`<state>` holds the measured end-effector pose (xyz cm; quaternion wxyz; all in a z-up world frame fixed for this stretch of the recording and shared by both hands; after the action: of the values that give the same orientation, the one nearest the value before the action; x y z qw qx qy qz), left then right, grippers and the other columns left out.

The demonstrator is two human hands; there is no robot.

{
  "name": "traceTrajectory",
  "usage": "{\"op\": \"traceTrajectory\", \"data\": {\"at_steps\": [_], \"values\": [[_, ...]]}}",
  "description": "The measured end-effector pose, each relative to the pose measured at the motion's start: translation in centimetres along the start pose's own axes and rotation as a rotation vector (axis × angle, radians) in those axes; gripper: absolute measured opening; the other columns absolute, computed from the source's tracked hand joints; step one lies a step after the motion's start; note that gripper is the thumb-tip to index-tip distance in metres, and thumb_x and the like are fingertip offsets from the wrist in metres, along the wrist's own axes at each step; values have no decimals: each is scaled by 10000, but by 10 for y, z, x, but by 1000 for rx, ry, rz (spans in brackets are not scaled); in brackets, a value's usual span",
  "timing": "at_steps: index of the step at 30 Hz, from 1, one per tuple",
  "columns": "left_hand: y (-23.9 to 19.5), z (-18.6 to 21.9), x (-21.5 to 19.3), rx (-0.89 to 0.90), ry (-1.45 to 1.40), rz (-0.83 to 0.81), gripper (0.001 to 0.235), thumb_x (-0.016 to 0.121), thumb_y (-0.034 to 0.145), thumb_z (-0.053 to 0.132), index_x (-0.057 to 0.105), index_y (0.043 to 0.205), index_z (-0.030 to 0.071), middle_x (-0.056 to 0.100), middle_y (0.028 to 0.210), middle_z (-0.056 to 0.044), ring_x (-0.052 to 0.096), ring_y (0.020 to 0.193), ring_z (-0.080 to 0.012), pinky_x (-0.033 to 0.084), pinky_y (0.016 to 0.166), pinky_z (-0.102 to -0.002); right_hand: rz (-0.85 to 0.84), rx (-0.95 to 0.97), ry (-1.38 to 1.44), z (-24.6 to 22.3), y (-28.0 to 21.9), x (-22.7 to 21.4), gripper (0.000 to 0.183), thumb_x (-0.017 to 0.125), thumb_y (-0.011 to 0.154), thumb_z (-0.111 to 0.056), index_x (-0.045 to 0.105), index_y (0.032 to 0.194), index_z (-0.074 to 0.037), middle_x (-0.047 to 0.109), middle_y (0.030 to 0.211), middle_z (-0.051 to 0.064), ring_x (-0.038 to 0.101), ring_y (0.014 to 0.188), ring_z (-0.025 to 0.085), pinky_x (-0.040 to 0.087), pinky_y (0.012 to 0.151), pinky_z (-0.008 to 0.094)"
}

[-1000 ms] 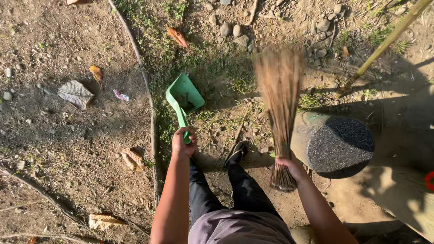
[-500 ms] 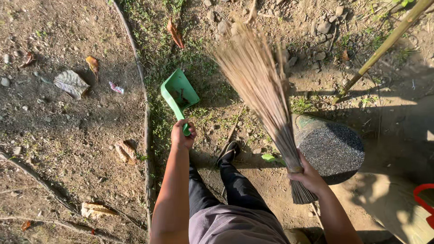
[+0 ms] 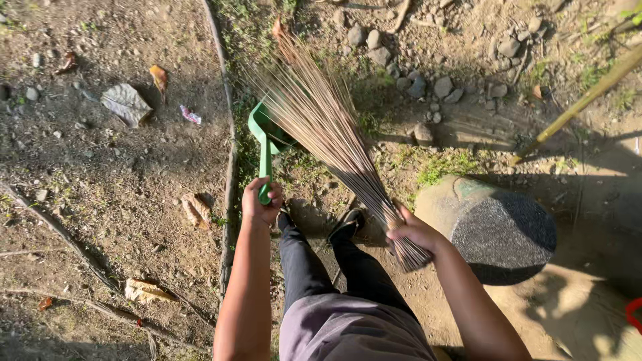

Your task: The person sweeps dry leaves and dirt from a gravel and dirt ground into a green dustpan and then empties the debris into a black trash bin.

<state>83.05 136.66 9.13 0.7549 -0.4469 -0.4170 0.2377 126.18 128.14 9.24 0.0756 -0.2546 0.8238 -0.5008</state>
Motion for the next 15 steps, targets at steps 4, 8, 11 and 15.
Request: {"op": "traceTrajectory", "data": {"at_steps": [4,8,11,15], "values": [[-41,51,-22,22,-80,-9,194,579,928,173,487,1057,61,509,731,-26,450,484,-89,351,410,-238,194,63,264,-32,-18,-24,1218,794,674,-237,23,1617,-262,567,1357,206,650,1000,407,542,956,621],[-50,97,-42,111,-109,-9,310,574,903,162,468,1181,72,506,737,-9,453,474,-66,337,380,-206,394,-6,248,-73,75,-38,1022,765,734,-234,183,1572,-179,551,1322,211,599,1056,351,499,949,620],[-38,124,-59,35,-251,-72,280,595,955,207,361,1028,73,485,733,-33,460,482,-111,363,398,-261,311,128,187,-104,168,13,926,755,809,-318,237,1558,-147,507,1384,177,518,1177,329,411,1025,625],[-11,169,-84,113,-160,60,189,577,916,182,443,1016,95,507,713,-17,452,477,-97,350,394,-234,82,200,-183,-163,191,87,985,762,922,-387,134,1644,-154,369,1536,136,368,1333,271,294,1089,641]]}}
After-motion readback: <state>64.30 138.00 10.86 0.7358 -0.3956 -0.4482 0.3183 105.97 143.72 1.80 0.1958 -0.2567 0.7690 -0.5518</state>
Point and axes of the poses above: each hand's wrist, its own y-axis towards the middle knuckle, its own x-axis out of the palm, z = x × y, the point moved 4 cm from there along y, towards the middle knuckle
